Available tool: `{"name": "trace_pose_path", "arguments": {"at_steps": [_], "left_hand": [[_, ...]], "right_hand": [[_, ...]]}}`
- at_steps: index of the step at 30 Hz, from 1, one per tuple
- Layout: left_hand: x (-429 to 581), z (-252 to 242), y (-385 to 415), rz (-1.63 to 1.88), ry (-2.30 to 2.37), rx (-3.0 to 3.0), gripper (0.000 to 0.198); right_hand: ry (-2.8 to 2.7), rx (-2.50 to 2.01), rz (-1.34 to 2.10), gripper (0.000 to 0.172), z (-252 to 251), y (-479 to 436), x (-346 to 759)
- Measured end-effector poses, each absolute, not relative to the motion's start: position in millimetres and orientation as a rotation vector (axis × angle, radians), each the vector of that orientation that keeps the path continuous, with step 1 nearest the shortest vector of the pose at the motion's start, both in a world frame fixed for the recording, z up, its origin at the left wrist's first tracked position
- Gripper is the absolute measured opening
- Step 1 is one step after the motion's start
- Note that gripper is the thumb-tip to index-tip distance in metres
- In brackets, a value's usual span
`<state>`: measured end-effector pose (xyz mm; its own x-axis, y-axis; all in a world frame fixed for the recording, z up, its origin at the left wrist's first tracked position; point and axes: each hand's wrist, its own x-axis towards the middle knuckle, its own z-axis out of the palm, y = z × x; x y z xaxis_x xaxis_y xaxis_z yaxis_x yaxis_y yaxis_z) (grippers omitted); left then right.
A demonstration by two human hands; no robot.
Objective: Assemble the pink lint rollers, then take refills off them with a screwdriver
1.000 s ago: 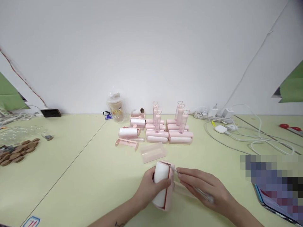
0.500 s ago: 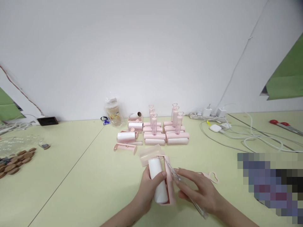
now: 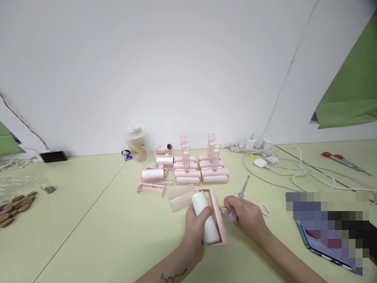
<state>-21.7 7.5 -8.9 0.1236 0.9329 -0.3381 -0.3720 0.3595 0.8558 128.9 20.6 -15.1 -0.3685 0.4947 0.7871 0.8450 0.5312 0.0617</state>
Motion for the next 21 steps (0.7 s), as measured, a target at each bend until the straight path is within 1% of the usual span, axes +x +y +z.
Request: {"name": "trace_pose_path", "arguments": {"at_steps": [4, 9, 12, 17, 21], "left_hand": [[-9.1, -12.4, 0.3, 1.025, 0.994, 0.561, 0.021], [-5.4, -18.2, -10.3, 0.996, 0.931, 0.461, 0.033], [-6.2, -21.8, -10.8, 1.012, 0.93, 0.476, 0.034], [-7.4, -22.5, -6.7, 1.045, 0.97, 0.426, 0.026], [-16.6, -9.5, -6.3, 1.204, 0.96, 0.376, 0.031]], "right_hand": [[-1.966, -1.176, -0.599, 0.022, -26.1, 33.7, 136.3], [-1.975, -1.222, -0.579, 0.021, -30.5, 36.6, 139.2], [-1.994, -1.236, -0.568, 0.022, -31.9, 35.2, 137.7], [-1.998, -1.354, -0.508, 0.026, -39.2, 35.4, 141.5], [-1.921, -1.552, -0.419, 0.028, -40.3, 40.7, 152.0]]}}
